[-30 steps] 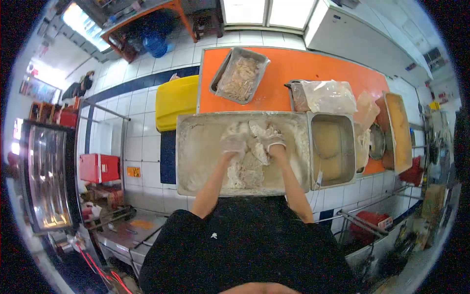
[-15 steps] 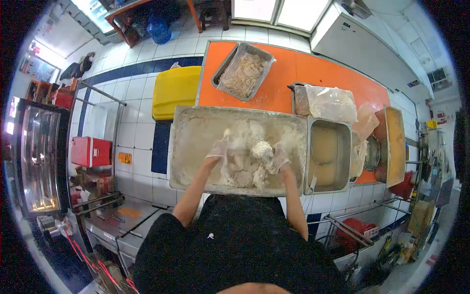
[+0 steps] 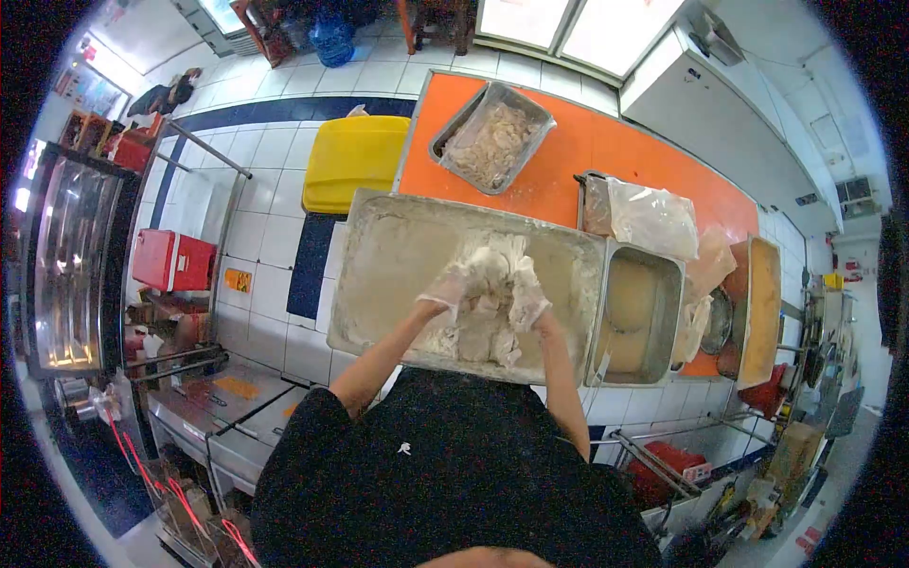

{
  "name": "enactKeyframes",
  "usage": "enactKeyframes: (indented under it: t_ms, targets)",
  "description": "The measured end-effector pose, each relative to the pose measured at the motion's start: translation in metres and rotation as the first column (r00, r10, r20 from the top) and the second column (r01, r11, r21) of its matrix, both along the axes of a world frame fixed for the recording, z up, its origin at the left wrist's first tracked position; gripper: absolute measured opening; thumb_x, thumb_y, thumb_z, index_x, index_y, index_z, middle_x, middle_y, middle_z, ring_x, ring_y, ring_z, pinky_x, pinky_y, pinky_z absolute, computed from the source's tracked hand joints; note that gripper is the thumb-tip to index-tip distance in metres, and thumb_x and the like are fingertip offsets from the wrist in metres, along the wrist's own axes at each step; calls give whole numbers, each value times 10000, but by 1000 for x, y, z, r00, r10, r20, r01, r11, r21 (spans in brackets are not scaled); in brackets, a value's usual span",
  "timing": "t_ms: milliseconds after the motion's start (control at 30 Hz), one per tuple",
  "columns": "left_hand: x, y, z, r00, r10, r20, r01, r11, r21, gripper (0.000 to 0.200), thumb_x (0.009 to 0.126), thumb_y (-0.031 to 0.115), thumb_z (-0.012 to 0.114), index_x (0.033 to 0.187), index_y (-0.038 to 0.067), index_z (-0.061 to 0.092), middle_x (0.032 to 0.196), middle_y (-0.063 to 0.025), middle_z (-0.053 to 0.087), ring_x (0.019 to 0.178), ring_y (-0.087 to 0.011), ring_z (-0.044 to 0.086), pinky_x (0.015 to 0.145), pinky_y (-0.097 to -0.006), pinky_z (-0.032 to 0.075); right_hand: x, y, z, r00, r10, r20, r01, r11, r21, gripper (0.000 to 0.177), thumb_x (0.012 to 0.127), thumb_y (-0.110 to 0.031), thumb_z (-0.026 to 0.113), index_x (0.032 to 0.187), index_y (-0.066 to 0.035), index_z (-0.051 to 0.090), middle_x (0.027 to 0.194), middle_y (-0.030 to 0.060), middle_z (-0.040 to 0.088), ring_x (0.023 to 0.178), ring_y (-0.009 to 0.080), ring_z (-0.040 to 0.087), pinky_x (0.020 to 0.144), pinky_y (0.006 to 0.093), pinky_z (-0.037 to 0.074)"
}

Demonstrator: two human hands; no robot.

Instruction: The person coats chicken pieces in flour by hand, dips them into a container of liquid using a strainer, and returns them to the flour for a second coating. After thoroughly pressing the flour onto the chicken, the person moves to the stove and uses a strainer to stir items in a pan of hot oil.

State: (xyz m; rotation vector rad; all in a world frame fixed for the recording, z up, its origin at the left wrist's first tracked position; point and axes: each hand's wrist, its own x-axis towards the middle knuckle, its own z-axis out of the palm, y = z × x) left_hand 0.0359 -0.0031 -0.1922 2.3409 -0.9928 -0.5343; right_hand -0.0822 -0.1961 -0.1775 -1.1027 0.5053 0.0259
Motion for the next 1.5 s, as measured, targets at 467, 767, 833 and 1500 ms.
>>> enactKeyframes:
  t_ms: [467,767,833,1500]
  targets:
    - [32,-42,-77,927,222,-301,-244,969,-36,357,826,284,416,1060,50,548,1109,-211,519,946,-348,527,871,-416,373,56,1,-101,936,231,-264,-325,288,-901,386,840,-275,473,1175,-82,464,1110,130,503,973,248,484,866,354,380]
    - [30,-8,51,938,-272,215,251,961,119,275,801,260,453,987,73,530,915,-181,553,806,-326,555,700,-422,449,22,-2,-18,965,-27,-262,-63,942,-330,316,893,-296,391,1093,-67,478,939,93,561,806,232,557,686,374,451]
    - [18,-10,90,948,-183,260,151,979,137,250,791,258,473,960,85,534,858,-172,554,753,-313,559,657,-416,458,20,17,36,918,-379,115,365,923,124,329,901,-285,395,1161,-90,454,1042,80,522,940,160,499,790,303,445]
    - [-64,-68,99,862,33,505,295,777,-555,214,798,216,523,863,15,552,787,-168,581,702,-335,543,589,-390,408,36,9,-14,886,146,-439,-448,511,-734,469,848,-392,413,1130,-19,444,1164,159,467,1059,245,446,864,363,393]
